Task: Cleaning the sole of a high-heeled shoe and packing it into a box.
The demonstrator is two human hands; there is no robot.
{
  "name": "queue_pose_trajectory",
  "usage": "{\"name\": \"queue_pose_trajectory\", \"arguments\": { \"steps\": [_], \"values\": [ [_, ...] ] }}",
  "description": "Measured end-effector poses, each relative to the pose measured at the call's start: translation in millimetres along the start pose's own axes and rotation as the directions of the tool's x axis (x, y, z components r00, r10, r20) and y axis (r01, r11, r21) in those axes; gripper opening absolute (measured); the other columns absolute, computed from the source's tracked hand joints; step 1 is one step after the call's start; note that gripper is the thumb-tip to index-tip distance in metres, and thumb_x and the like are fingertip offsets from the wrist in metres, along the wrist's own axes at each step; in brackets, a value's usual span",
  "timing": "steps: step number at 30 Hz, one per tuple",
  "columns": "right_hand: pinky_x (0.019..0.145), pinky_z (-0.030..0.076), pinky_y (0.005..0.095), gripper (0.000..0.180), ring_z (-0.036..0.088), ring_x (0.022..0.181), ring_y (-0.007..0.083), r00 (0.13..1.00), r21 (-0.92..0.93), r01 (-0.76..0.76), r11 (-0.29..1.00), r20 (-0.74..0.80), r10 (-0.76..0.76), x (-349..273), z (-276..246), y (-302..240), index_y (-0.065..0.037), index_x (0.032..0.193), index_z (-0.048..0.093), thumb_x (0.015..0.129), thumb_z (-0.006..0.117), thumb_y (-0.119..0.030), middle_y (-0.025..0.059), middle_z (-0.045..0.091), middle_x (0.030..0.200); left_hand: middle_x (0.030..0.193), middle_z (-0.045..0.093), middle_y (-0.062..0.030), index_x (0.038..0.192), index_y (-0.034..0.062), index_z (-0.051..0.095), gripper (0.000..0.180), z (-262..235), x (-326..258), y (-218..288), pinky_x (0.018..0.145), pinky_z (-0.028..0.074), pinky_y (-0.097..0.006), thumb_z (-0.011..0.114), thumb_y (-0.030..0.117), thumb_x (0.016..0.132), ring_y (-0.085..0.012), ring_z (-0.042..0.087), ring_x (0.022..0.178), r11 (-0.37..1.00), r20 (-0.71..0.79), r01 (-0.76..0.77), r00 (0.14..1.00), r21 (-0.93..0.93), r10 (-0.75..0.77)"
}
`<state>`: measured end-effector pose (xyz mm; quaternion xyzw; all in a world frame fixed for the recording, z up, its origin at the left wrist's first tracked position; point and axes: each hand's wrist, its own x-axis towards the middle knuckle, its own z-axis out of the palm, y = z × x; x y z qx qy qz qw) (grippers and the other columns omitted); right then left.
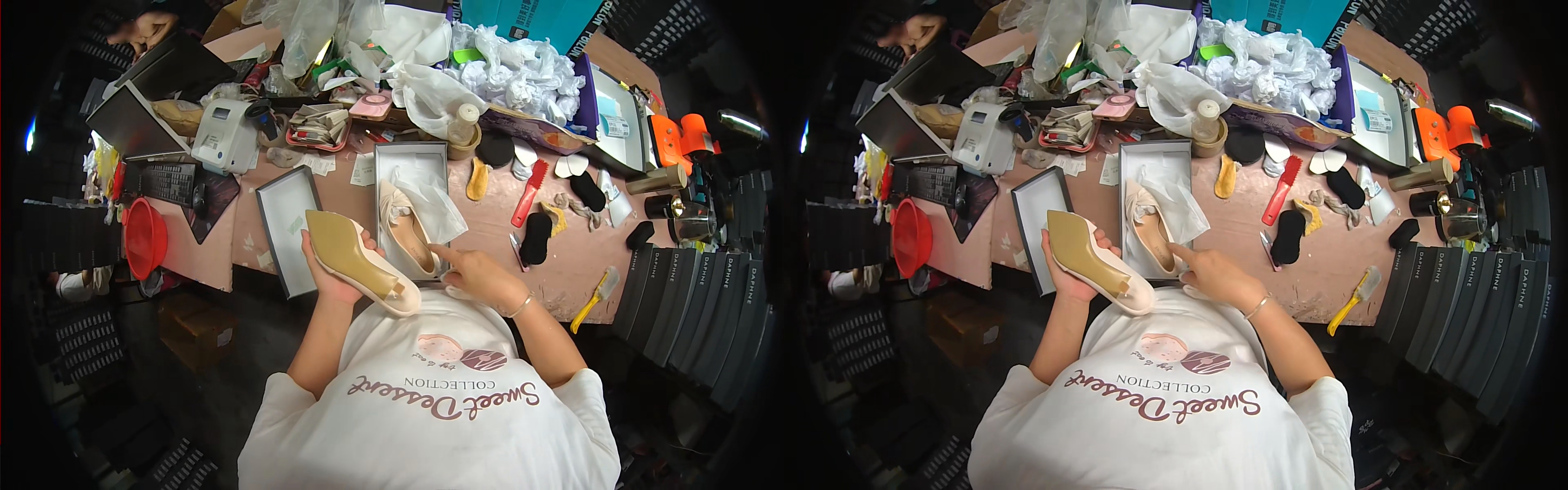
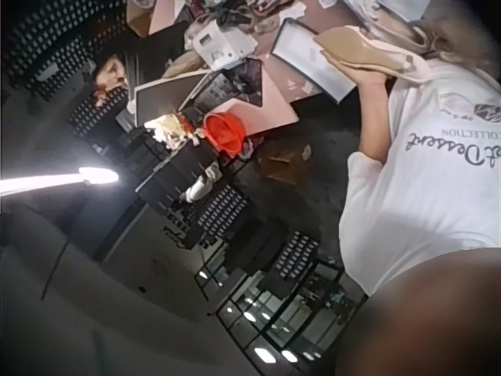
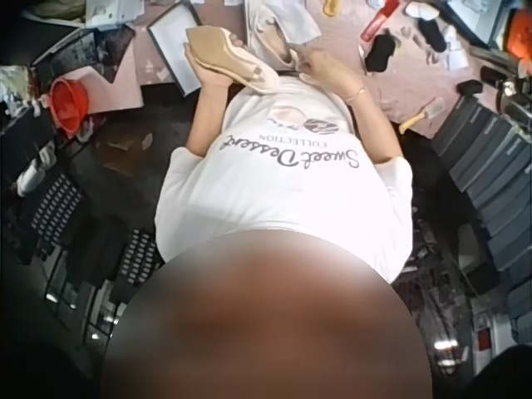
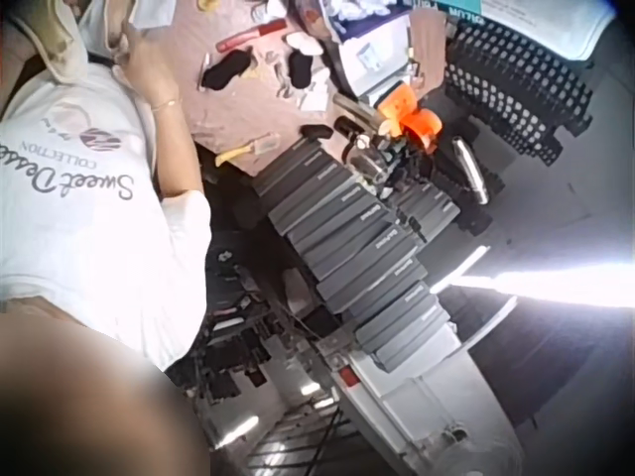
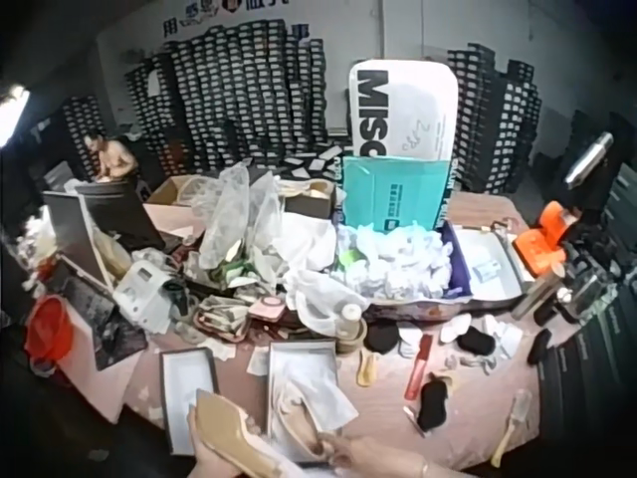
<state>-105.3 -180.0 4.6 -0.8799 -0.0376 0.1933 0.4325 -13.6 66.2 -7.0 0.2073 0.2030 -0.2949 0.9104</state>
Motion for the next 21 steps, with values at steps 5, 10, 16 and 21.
{"name": "queue_pose_trajectory", "arguments": {
  "steps": [5, 10, 16, 21],
  "values": [
    [0.075, 0.048, 0.0434, 0.024, 0.062, 0.083, 0.0387, 0.990, -0.020, 0.089, 0.996, 0.108, -0.086, 25, 37, 27, 0.000, 0.104, 0.064, 0.082, 0.065, -0.008, 0.0216, 0.063, 0.090, 0.089, 0.056, -0.0124, 0.106, 0.0053, 0.058, 0.078, 9, 6, 13, 0.081, 0.045, -0.047, 0.038, 0.077, 0.083, -0.0271, 0.056, 0.081, 0.998, -0.084, -0.036, 0.996, 0.048, 0.040],
    [0.067, 0.046, 0.0399, 0.018, 0.060, 0.074, 0.0328, 0.967, 0.124, 0.229, 0.966, -0.141, -0.211, -4, -8, 7, 0.001, 0.097, 0.065, 0.083, 0.068, -0.012, 0.0160, 0.061, 0.081, 0.090, 0.058, -0.0141, 0.106, 0.0057, 0.058, 0.079, 7, 17, 20, 0.081, 0.046, -0.046, 0.037, 0.078, 0.082, -0.0277, 0.057, 0.084, 0.993, -0.068, -0.035, 0.997, 0.108, 0.042],
    [0.062, 0.040, 0.0264, 0.022, 0.054, 0.072, 0.0121, 0.956, 0.481, 0.248, 0.841, -0.264, -0.131, -45, -61, 6, 0.000, 0.091, 0.065, 0.082, 0.074, -0.018, 0.0038, 0.060, 0.081, 0.119, 0.055, -0.0156, 0.128, 0.0040, 0.048, 0.086, 4, 55, -16, 0.096, 0.040, -0.048, 0.038, 0.077, 0.084, -0.0290, 0.053, 0.111, 0.951, -0.143, -0.060, 0.984, 0.303, 0.108],
    [0.055, 0.043, 0.0237, 0.017, 0.052, 0.061, 0.0098, 0.935, 0.922, 0.298, 0.248, -0.334, 0.121, -56, -27, 22, -0.004, 0.087, 0.064, 0.080, 0.075, -0.015, 0.0047, 0.061, 0.082, 0.149, 0.032, -0.0169, 0.149, 0.0003, 0.022, 0.097, 36, 51, -25, 0.114, 0.023, -0.044, 0.045, 0.072, 0.087, -0.0259, 0.028, 0.139, 0.781, -0.135, -0.126, 0.956, 0.612, 0.260]
  ]
}}
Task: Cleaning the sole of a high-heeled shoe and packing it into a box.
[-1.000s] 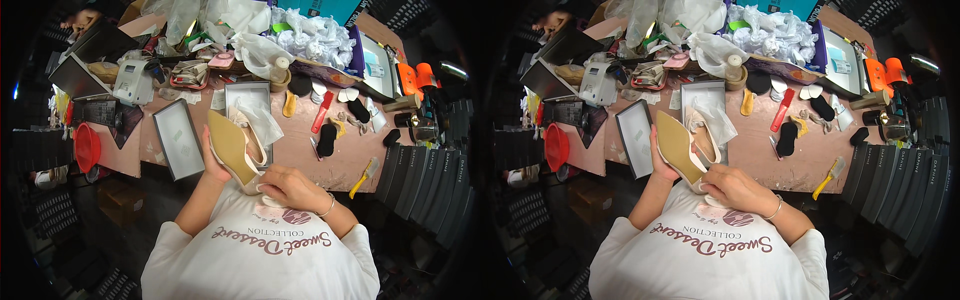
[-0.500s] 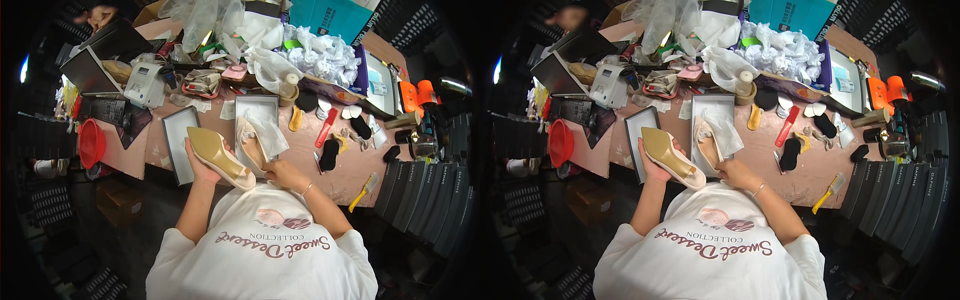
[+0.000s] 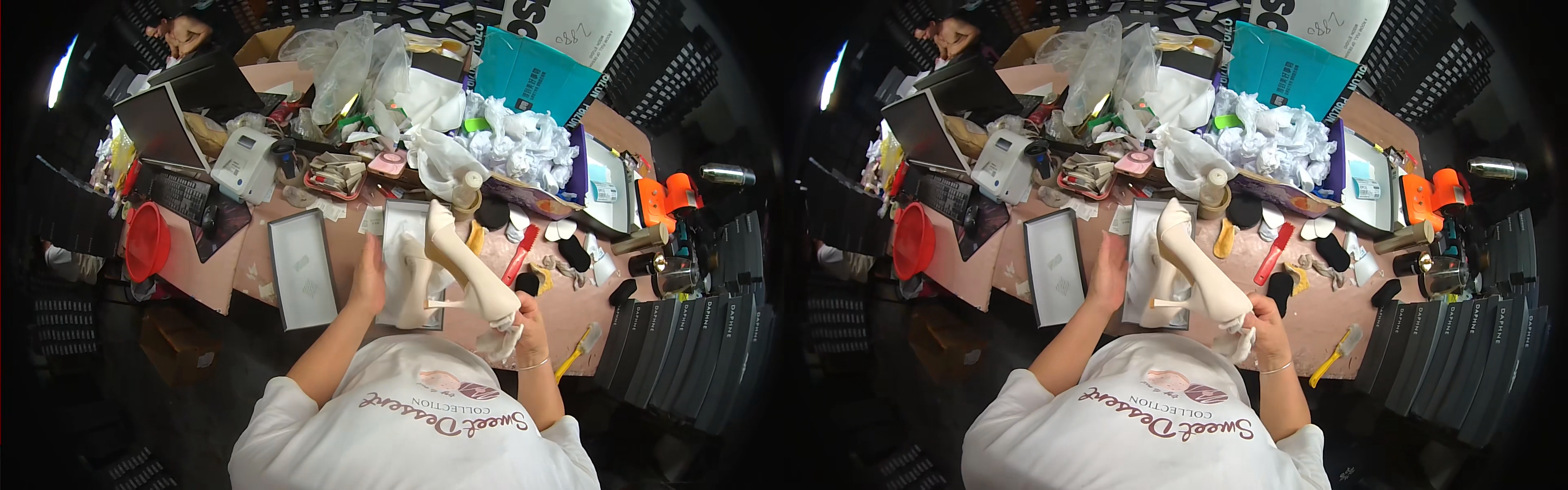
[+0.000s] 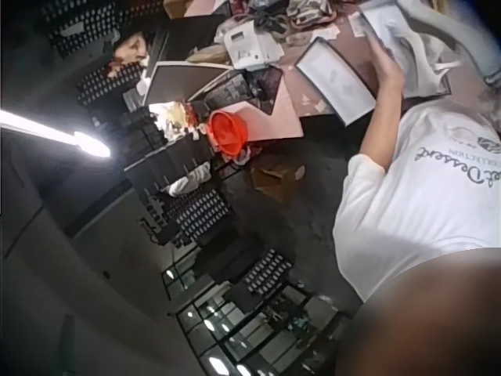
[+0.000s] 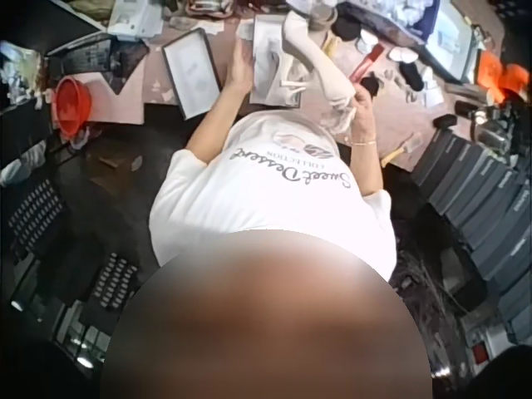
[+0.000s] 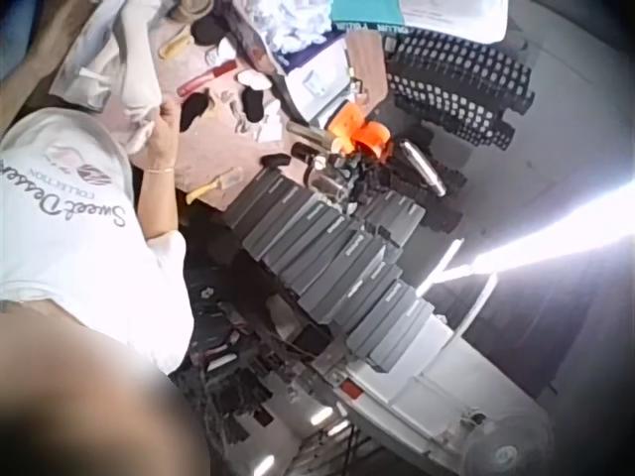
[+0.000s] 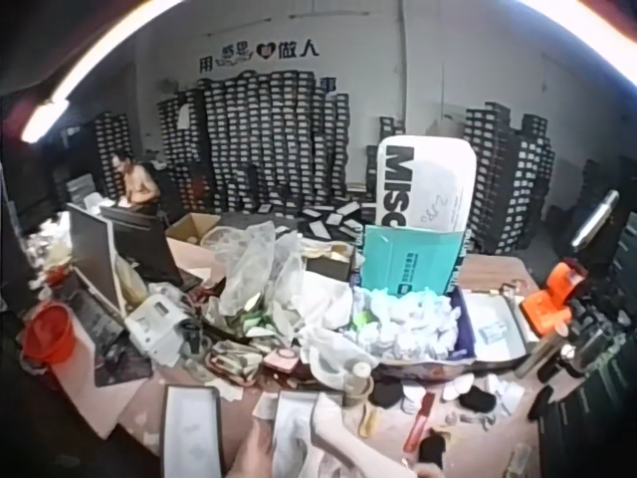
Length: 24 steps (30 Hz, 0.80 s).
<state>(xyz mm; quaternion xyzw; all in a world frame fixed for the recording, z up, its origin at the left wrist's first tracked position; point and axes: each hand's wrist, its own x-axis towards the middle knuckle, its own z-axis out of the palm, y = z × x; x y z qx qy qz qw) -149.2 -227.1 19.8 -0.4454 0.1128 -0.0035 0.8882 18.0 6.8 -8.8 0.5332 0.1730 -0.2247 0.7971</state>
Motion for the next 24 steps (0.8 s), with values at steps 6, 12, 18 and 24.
{"name": "queue_pose_trajectory", "arguments": {
  "steps": [6, 12, 18, 24],
  "values": [
    [0.045, 0.033, 0.0244, 0.032, 0.039, 0.053, 0.0116, 0.947, 0.743, -0.320, 0.588, 0.227, 0.229, -9, 9, 70, -0.004, 0.116, 0.053, 0.098, 0.048, -0.029, 0.0075, 0.057, 0.086, 0.128, 0.055, -0.0130, 0.125, 0.0078, 0.054, 0.068, 29, -2, 6, 0.109, 0.034, -0.047, 0.049, 0.064, 0.087, -0.0305, 0.048, 0.125, 0.659, 0.501, 0.357, 0.865, -0.662, 0.034],
    [0.048, 0.036, 0.0249, 0.032, 0.040, 0.063, 0.0130, 0.879, 0.769, -0.474, 0.429, 0.381, 0.287, -12, 18, 71, -0.003, 0.119, 0.053, 0.097, 0.051, -0.025, 0.0098, 0.056, 0.098, 0.119, 0.059, -0.0124, 0.121, 0.0089, 0.055, 0.061, 36, -9, 24, 0.100, 0.042, -0.048, 0.052, 0.059, 0.086, -0.0296, 0.054, 0.116, 0.713, 0.430, 0.229, 0.896, -0.663, 0.112],
    [0.049, 0.037, 0.0231, 0.025, 0.044, 0.061, 0.0107, 0.909, 0.422, -0.394, 0.817, 0.044, 0.415, -2, 12, 75, -0.007, 0.116, 0.054, 0.093, 0.060, -0.015, 0.0042, 0.056, 0.086, 0.109, 0.063, -0.0159, 0.120, 0.0077, 0.055, 0.061, 39, -28, 52, 0.091, 0.051, -0.046, 0.050, 0.060, 0.088, -0.0277, 0.062, 0.101, 0.876, 0.310, 0.084, 0.947, -0.475, 0.077],
    [0.052, 0.044, 0.0224, 0.015, 0.054, 0.062, 0.0085, 0.976, 0.162, -0.186, 0.969, -0.086, 0.202, 12, 10, 58, -0.008, 0.101, 0.058, 0.093, 0.064, -0.020, -0.0005, 0.058, 0.080, 0.106, 0.063, -0.0174, 0.121, 0.0066, 0.052, 0.069, 32, -33, 52, 0.082, 0.055, -0.042, 0.042, 0.067, 0.090, -0.0268, 0.064, 0.095, 0.948, 0.399, 0.108, 0.917, -0.299, 0.022]
  ]
}}
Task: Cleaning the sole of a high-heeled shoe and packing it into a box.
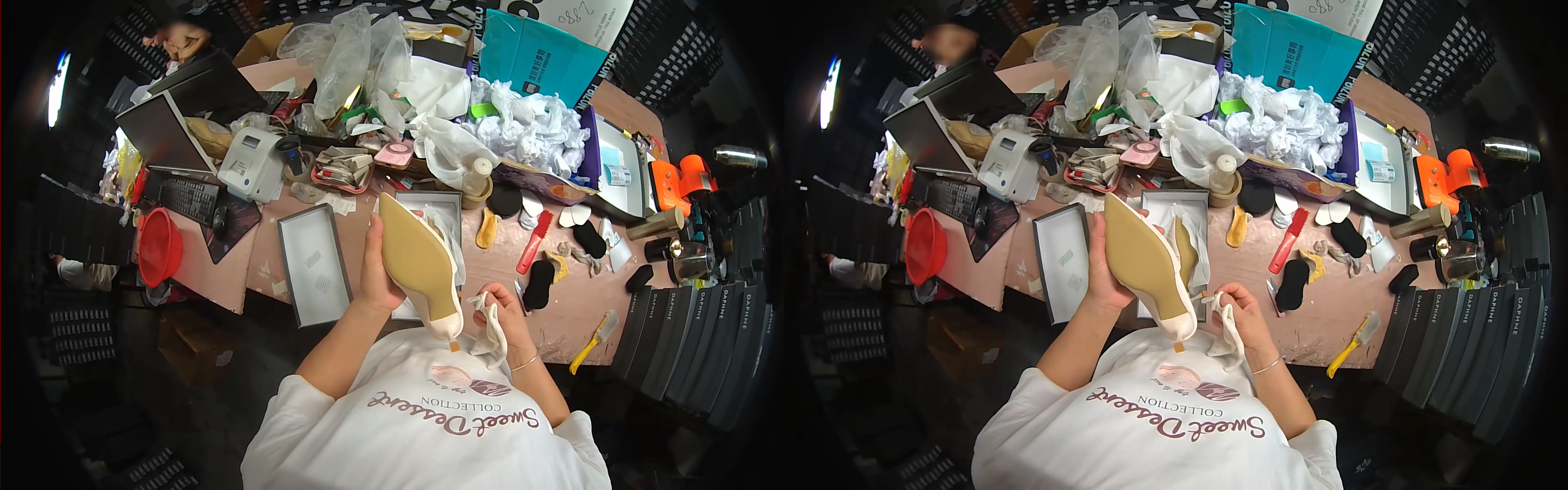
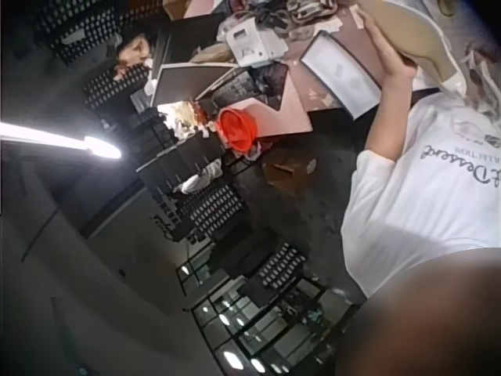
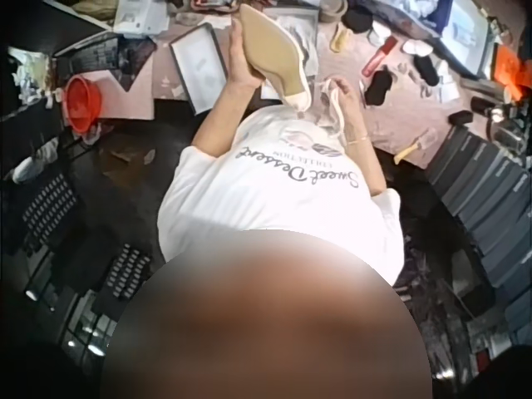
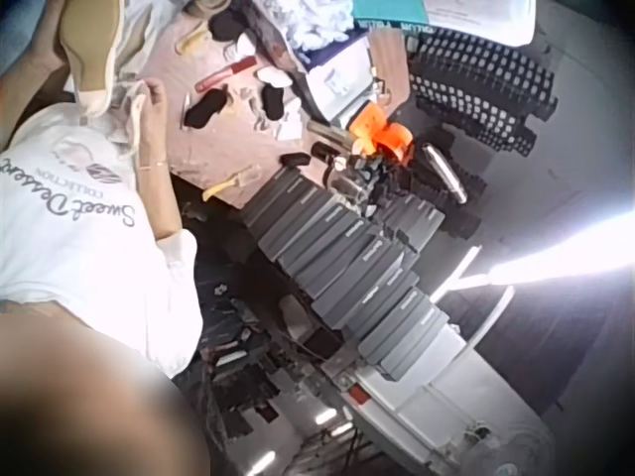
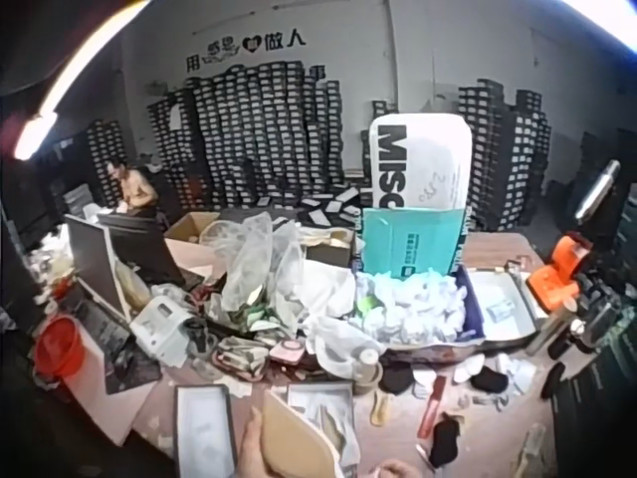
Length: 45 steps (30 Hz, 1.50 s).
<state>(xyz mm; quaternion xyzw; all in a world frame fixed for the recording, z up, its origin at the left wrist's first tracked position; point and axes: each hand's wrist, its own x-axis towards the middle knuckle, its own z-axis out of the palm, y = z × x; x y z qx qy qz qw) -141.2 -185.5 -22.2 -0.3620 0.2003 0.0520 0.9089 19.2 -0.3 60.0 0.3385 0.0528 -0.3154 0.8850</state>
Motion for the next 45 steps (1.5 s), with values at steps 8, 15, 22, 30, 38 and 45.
{"name": "queue_pose_trajectory", "arguments": {
  "steps": [8, 15, 22, 30, 38, 45],
  "values": [
    [0.056, 0.045, 0.0229, 0.010, 0.054, 0.066, 0.0083, 0.992, -0.217, 0.105, 0.970, -0.051, -0.119, -18, 29, -11, -0.004, 0.099, 0.060, 0.094, 0.061, -0.012, 0.0021, 0.061, 0.084, 0.105, 0.064, -0.0163, 0.122, 0.0060, 0.050, 0.073, 5, -10, -12, 0.082, 0.055, -0.040, 0.030, 0.070, 0.093, -0.0246, 0.065, 0.094, 0.993, 0.055, 0.116, 0.992, 0.001, -0.116],
    [0.065, 0.047, 0.0253, 0.014, 0.060, 0.074, 0.0159, 0.772, -0.754, 0.547, 0.364, 0.286, -0.568, -39, 78, -50, -0.001, 0.096, 0.063, 0.085, 0.069, -0.006, 0.0083, 0.062, 0.087, 0.107, 0.063, -0.0145, 0.121, 0.0054, 0.051, 0.073, 6, -15, -18, 0.085, 0.054, -0.039, 0.027, 0.069, 0.094, -0.0227, 0.064, 0.097, 0.982, 0.089, 0.181, 0.979, 0.059, -0.186],
    [0.059, 0.039, 0.0328, 0.030, 0.053, 0.070, 0.0195, 0.474, -0.672, 0.677, -0.299, 0.709, -0.521, -20, 103, -57, -0.009, 0.094, 0.066, 0.064, 0.071, -0.008, 0.0031, 0.060, 0.088, 0.108, 0.061, -0.0123, 0.122, 0.0057, 0.051, 0.072, 17, -22, -23, 0.087, 0.052, -0.037, 0.025, 0.067, 0.096, -0.0207, 0.062, 0.099, 0.972, 0.098, 0.208, 0.971, 0.108, -0.218],
    [0.064, 0.039, 0.0345, 0.021, 0.053, 0.073, 0.0198, 0.496, -0.699, 0.617, -0.361, 0.702, -0.512, 22, 125, -88, -0.012, 0.087, 0.064, 0.067, 0.067, -0.012, 0.0022, 0.056, 0.083, 0.124, 0.056, -0.0107, 0.134, 0.0072, 0.045, 0.073, 21, -31, -33, 0.099, 0.046, -0.036, 0.024, 0.066, 0.097, -0.0192, 0.056, 0.117, 0.939, 0.068, 0.264, 0.956, 0.219, -0.284],
    [0.064, 0.040, 0.0352, 0.020, 0.054, 0.073, 0.0215, 0.471, -0.647, 0.637, -0.420, 0.757, -0.453, 8, 114, -68, -0.010, 0.089, 0.060, 0.069, 0.063, -0.014, 0.0043, 0.053, 0.082, 0.125, 0.056, -0.0102, 0.129, 0.0082, 0.048, 0.068, 15, -27, -35, 0.097, 0.047, -0.036, 0.022, 0.063, 0.098, -0.0206, 0.057, 0.115, 0.953, 0.035, 0.208, 0.975, 0.221, -0.221],
    [0.066, 0.039, 0.0354, 0.013, 0.053, 0.073, 0.0220, 0.502, -0.681, 0.644, -0.349, 0.720, -0.479, -3, 112, -61, -0.011, 0.084, 0.060, 0.071, 0.062, -0.013, 0.0017, 0.051, 0.076, 0.126, 0.056, -0.0103, 0.131, 0.0083, 0.048, 0.072, 9, -19, -34, 0.098, 0.048, -0.040, 0.025, 0.067, 0.096, -0.0229, 0.056, 0.118, 0.945, 0.048, 0.177, 0.979, 0.274, -0.197]
  ]
}}
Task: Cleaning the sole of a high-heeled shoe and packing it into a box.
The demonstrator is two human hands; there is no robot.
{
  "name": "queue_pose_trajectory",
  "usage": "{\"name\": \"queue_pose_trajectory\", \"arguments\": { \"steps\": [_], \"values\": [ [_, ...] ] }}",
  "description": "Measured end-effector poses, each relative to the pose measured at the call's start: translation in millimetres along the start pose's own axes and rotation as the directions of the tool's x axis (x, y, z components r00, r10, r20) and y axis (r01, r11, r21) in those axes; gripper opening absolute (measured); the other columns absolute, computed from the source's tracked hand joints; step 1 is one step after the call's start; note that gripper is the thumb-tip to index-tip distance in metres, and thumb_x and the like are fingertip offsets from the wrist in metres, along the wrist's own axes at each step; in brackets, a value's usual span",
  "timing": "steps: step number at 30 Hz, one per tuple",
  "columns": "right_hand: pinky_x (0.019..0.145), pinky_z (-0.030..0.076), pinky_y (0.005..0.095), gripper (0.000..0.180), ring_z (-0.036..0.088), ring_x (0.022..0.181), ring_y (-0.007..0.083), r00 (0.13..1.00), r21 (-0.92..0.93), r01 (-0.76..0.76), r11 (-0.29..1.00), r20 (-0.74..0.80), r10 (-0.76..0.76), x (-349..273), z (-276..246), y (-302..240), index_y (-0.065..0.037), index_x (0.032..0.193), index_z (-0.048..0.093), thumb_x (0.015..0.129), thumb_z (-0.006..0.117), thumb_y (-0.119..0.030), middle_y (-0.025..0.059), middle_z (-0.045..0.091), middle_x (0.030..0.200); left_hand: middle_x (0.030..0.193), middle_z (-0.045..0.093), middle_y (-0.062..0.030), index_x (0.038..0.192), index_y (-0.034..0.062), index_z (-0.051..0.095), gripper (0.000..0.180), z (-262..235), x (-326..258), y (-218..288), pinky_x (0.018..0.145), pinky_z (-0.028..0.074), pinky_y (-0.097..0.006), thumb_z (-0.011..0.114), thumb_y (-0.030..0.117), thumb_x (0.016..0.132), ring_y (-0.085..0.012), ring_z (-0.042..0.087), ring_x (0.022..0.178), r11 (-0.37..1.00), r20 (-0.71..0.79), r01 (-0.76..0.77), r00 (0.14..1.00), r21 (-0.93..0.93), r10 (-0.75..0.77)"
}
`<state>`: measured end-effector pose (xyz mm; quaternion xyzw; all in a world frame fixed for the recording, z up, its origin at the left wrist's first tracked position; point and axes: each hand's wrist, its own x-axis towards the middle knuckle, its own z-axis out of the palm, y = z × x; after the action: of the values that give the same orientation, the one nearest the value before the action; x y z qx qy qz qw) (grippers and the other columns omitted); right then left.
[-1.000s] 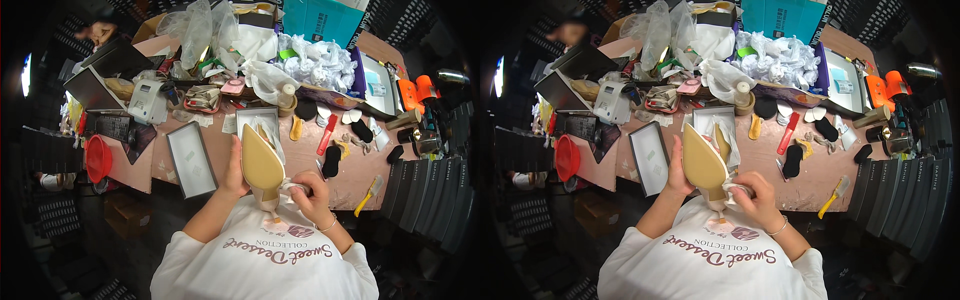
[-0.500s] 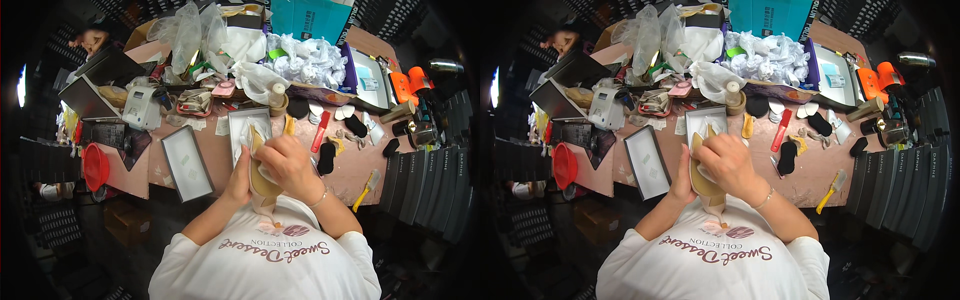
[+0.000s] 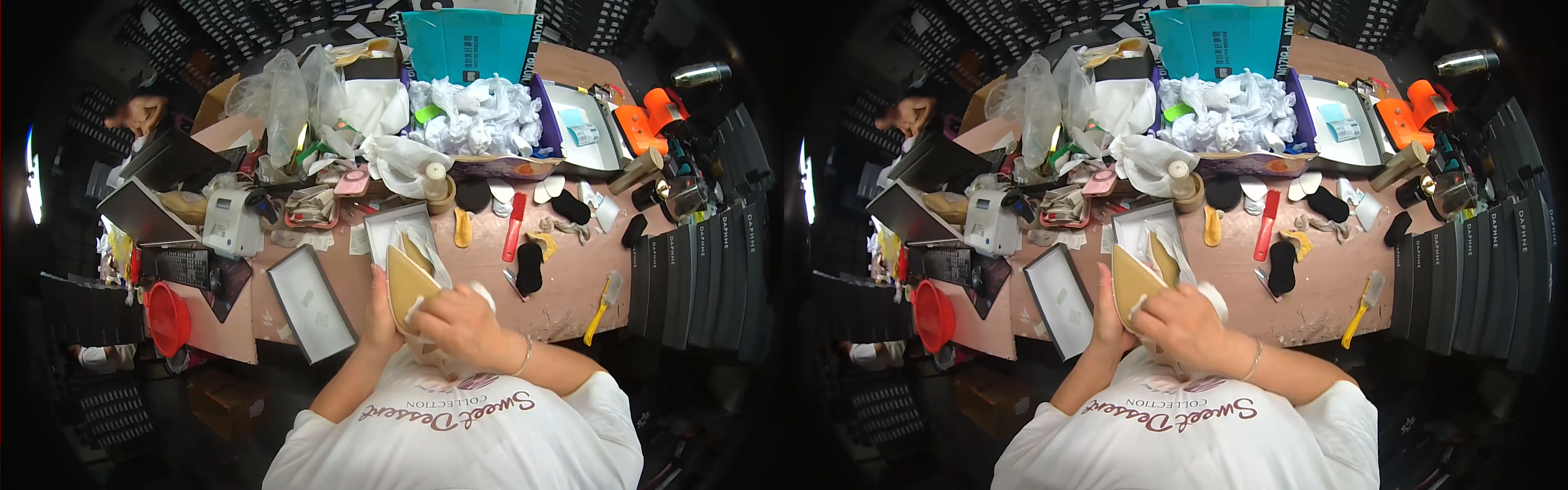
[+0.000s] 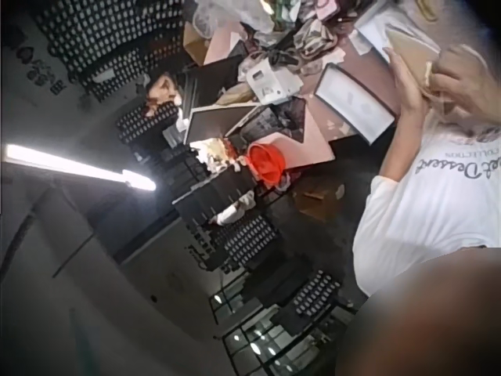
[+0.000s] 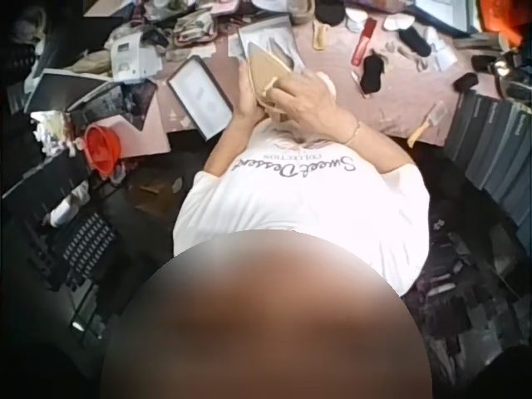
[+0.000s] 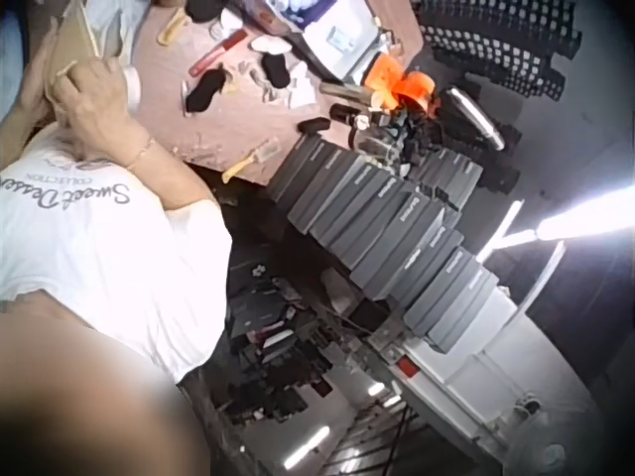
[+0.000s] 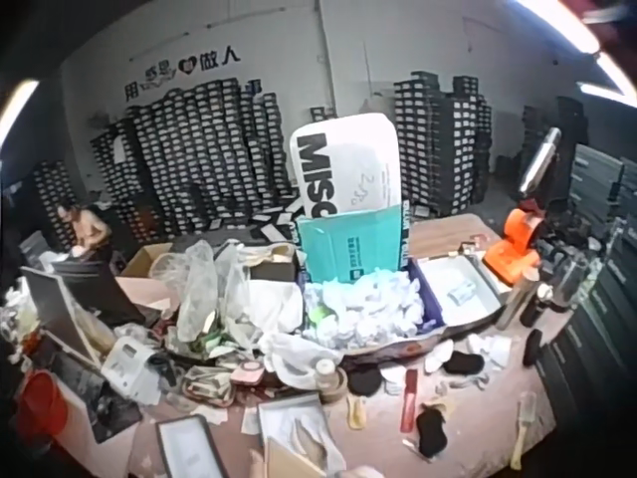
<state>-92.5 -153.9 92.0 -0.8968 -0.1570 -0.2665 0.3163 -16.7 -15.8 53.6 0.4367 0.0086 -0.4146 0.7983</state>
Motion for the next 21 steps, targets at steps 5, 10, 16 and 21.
{"name": "queue_pose_trajectory", "arguments": {
  "steps": [5, 10, 16, 21],
  "values": [
    [0.064, 0.042, 0.0370, 0.011, 0.058, 0.075, 0.0257, 0.984, -0.119, -0.135, 0.984, -0.131, 0.119, 47, -4, 63, -0.009, 0.084, 0.061, 0.075, 0.066, -0.012, 0.0056, 0.056, 0.079, 0.113, 0.062, -0.0112, 0.127, 0.0036, 0.050, 0.070, 30, 0, -2, 0.087, 0.052, -0.036, 0.026, 0.062, 0.098, -0.0197, 0.062, 0.101, 0.996, -0.059, 0.091, 0.994, -0.023, -0.092],
    [0.069, 0.047, 0.0401, 0.012, 0.059, 0.081, 0.0309, 0.902, 0.012, -0.412, 0.911, -0.137, 0.410, -14, -11, 114, -0.005, 0.089, 0.061, 0.082, 0.067, -0.013, 0.0107, 0.057, 0.082, 0.099, 0.066, -0.0132, 0.116, 0.0033, 0.056, 0.066, -9, 6, 12, 0.080, 0.054, -0.037, 0.036, 0.063, 0.095, -0.0246, 0.065, 0.089, 0.979, -0.122, -0.099, 0.989, -0.175, 0.079],
    [0.087, 0.044, 0.0457, 0.033, 0.054, 0.103, 0.0390, 0.827, -0.310, -0.561, 0.767, -0.202, 0.524, -70, -14, 215, -0.005, 0.111, 0.060, 0.082, 0.069, -0.016, 0.0208, 0.056, 0.114, 0.100, 0.066, -0.0121, 0.113, 0.0049, 0.059, 0.062, -72, 9, 10, 0.084, 0.053, -0.041, 0.041, 0.060, 0.094, -0.0266, 0.064, 0.094, 0.942, -0.361, -0.164, 0.931, -0.293, 0.050],
    [0.105, 0.039, 0.0397, 0.062, 0.050, 0.125, 0.0308, 0.754, 0.387, -0.656, 0.648, 0.369, 0.543, -54, 9, 132, -0.001, 0.134, 0.048, 0.083, 0.072, -0.027, 0.0217, 0.051, 0.135, 0.102, 0.065, -0.0108, 0.113, 0.0065, 0.060, 0.060, -41, 16, 15, 0.085, 0.052, -0.042, 0.041, 0.060, 0.094, -0.0282, 0.063, 0.098, 0.910, -0.381, -0.232, 0.920, -0.345, 0.090]
  ]
}}
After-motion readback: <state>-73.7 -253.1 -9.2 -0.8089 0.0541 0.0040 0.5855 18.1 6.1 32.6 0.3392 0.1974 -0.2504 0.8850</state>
